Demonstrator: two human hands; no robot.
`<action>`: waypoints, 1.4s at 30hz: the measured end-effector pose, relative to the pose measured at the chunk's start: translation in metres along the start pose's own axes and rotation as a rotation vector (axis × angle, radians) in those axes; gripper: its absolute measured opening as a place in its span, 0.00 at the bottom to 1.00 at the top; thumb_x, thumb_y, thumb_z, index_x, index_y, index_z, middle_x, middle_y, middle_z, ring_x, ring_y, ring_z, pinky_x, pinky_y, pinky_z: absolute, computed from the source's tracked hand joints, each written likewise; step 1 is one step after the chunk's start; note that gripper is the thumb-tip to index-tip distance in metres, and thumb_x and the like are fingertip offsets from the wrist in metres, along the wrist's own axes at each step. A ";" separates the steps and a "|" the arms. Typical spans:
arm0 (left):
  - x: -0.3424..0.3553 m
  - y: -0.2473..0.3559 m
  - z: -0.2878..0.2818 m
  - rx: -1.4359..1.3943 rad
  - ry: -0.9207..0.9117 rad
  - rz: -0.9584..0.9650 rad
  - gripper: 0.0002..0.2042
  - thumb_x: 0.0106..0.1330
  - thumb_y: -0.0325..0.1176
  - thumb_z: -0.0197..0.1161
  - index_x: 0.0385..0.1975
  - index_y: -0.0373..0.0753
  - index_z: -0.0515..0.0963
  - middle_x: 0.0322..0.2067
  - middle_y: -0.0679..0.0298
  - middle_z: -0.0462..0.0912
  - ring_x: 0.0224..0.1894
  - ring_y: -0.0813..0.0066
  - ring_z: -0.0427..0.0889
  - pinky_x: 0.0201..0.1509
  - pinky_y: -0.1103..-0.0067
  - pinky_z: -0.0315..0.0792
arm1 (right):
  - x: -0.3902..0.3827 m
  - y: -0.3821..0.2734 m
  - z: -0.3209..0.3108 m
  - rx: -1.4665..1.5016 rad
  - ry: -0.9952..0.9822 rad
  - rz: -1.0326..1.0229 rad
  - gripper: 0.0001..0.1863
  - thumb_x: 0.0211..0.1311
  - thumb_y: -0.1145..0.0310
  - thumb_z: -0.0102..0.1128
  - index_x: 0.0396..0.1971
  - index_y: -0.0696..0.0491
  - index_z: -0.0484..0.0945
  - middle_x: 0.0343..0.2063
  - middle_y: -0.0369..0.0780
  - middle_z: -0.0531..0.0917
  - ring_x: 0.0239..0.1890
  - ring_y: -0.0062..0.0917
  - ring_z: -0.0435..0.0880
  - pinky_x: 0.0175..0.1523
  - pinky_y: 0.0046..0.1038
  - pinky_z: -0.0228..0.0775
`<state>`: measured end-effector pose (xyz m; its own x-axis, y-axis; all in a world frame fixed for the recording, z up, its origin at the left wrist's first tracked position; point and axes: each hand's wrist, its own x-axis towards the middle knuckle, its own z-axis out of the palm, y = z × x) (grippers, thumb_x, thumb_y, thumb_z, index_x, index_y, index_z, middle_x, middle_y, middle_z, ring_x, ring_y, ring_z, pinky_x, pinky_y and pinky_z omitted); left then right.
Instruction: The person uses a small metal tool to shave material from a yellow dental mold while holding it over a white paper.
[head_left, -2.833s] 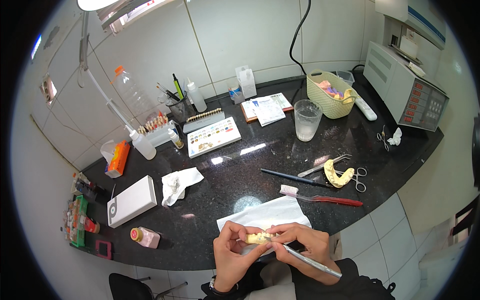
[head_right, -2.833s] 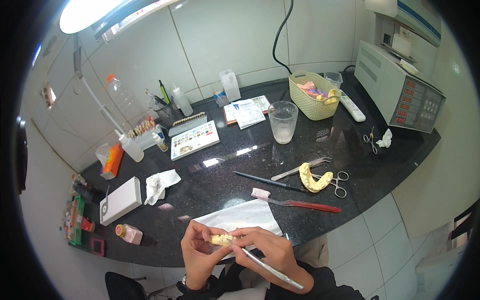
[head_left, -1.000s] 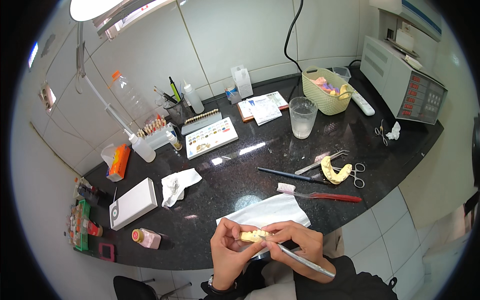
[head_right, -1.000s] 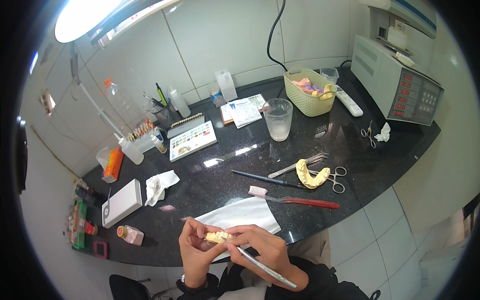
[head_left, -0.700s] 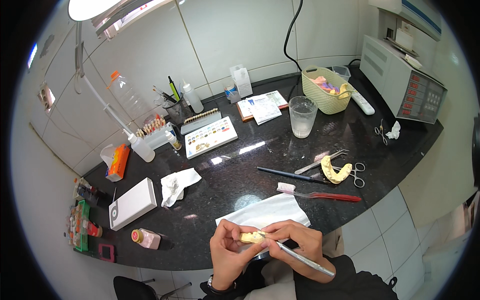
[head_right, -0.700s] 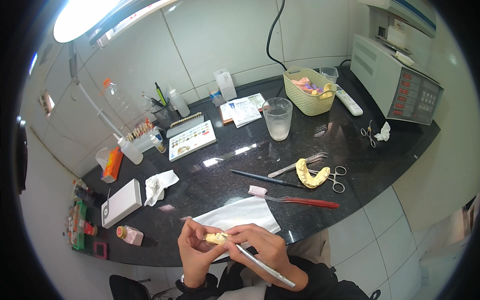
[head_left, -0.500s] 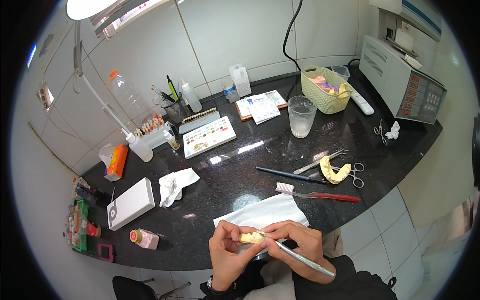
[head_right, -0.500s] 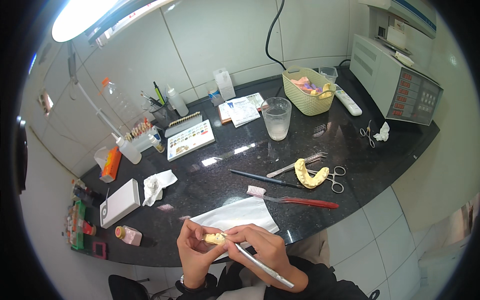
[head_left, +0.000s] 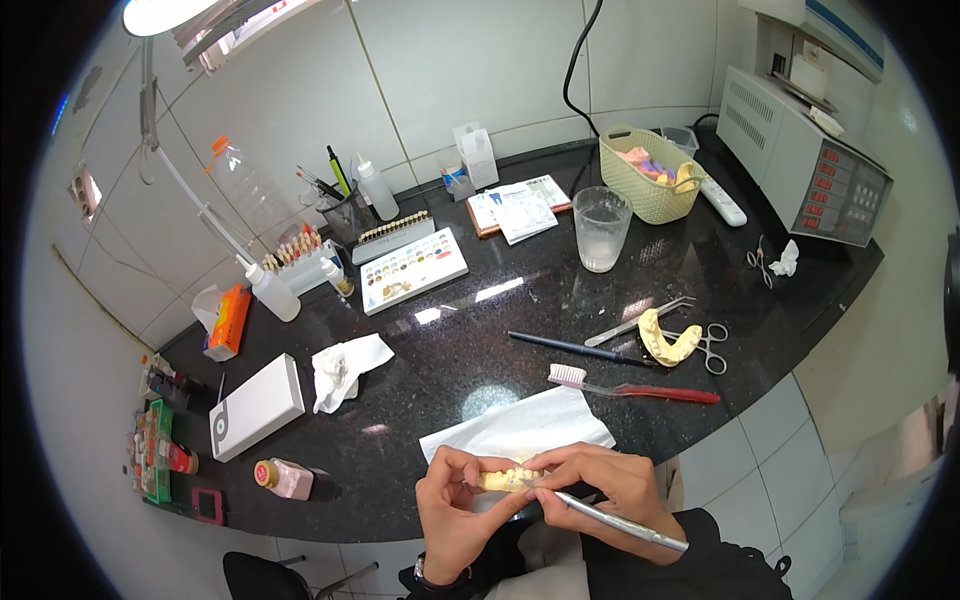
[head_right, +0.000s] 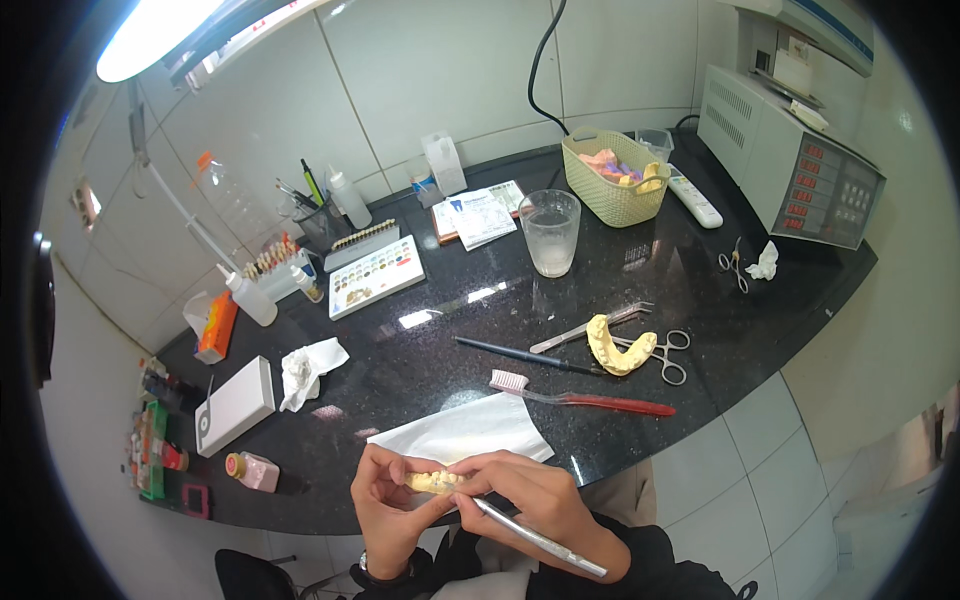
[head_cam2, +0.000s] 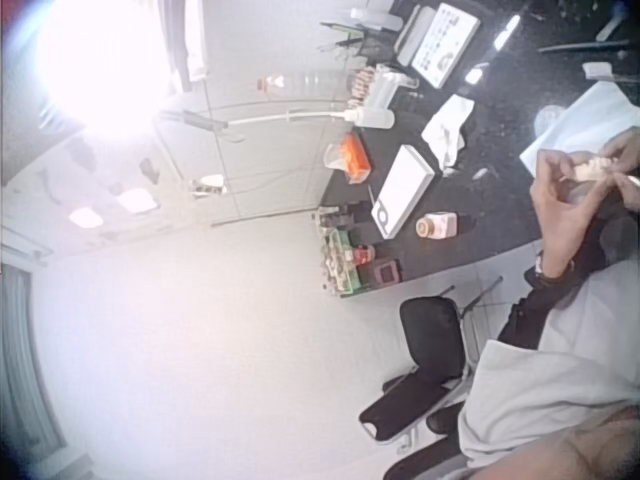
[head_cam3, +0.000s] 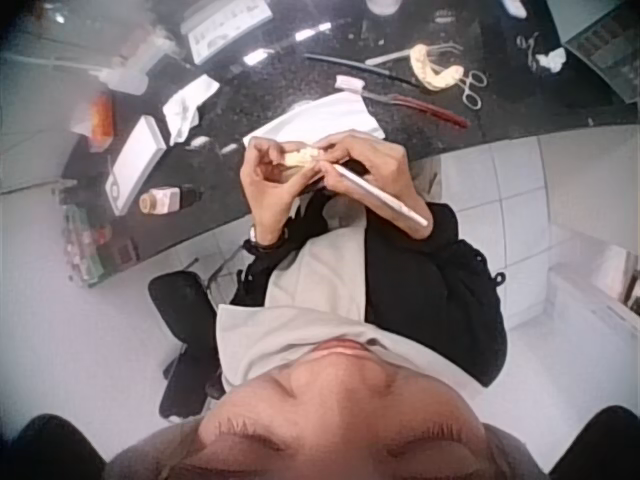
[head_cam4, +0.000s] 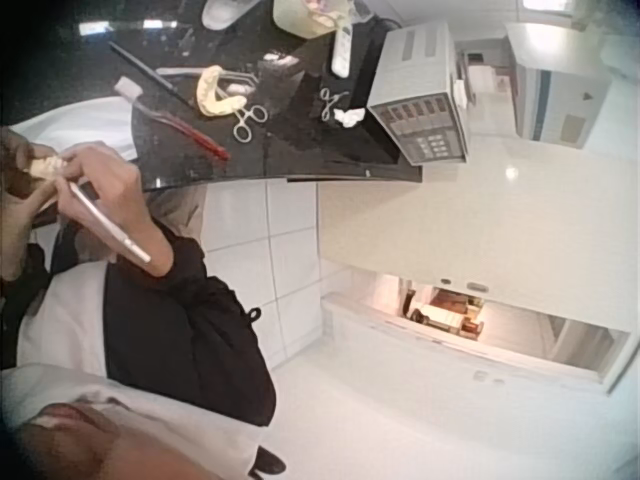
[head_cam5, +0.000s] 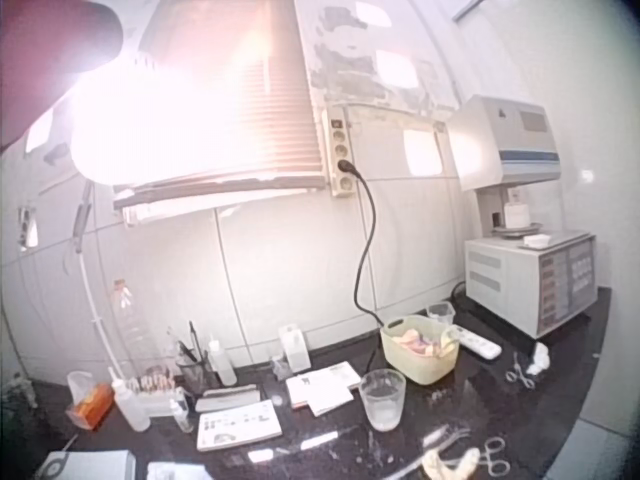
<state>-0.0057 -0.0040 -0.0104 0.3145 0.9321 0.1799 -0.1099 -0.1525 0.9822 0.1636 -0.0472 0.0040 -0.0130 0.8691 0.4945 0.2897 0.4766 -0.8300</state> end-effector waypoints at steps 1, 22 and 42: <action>0.000 -0.001 0.001 0.010 0.006 0.002 0.20 0.49 0.21 0.72 0.29 0.36 0.62 0.34 0.49 0.81 0.40 0.74 0.81 0.44 0.81 0.76 | 0.000 0.000 0.000 -0.019 0.014 -0.016 0.08 0.47 0.77 0.66 0.28 0.60 0.76 0.33 0.46 0.82 0.34 0.32 0.84 0.37 0.25 0.76; -0.002 -0.003 0.001 -0.010 0.058 0.037 0.21 0.49 0.20 0.72 0.29 0.37 0.61 0.34 0.50 0.81 0.39 0.77 0.80 0.43 0.82 0.75 | 0.002 0.004 0.013 -0.141 0.098 -0.143 0.09 0.44 0.80 0.68 0.27 0.60 0.78 0.31 0.48 0.83 0.34 0.32 0.85 0.37 0.24 0.78; 0.002 0.000 0.006 -0.060 0.136 0.044 0.22 0.48 0.16 0.70 0.31 0.37 0.59 0.36 0.51 0.78 0.42 0.72 0.79 0.47 0.79 0.76 | -0.002 0.010 0.013 0.429 0.157 0.281 0.08 0.53 0.78 0.63 0.34 0.61 0.79 0.36 0.47 0.82 0.46 0.30 0.81 0.64 0.40 0.60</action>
<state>0.0004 -0.0042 -0.0094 0.1779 0.9614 0.2100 -0.1784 -0.1784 0.9677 0.1540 -0.0427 -0.0085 0.1611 0.9563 0.2439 -0.1564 0.2687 -0.9504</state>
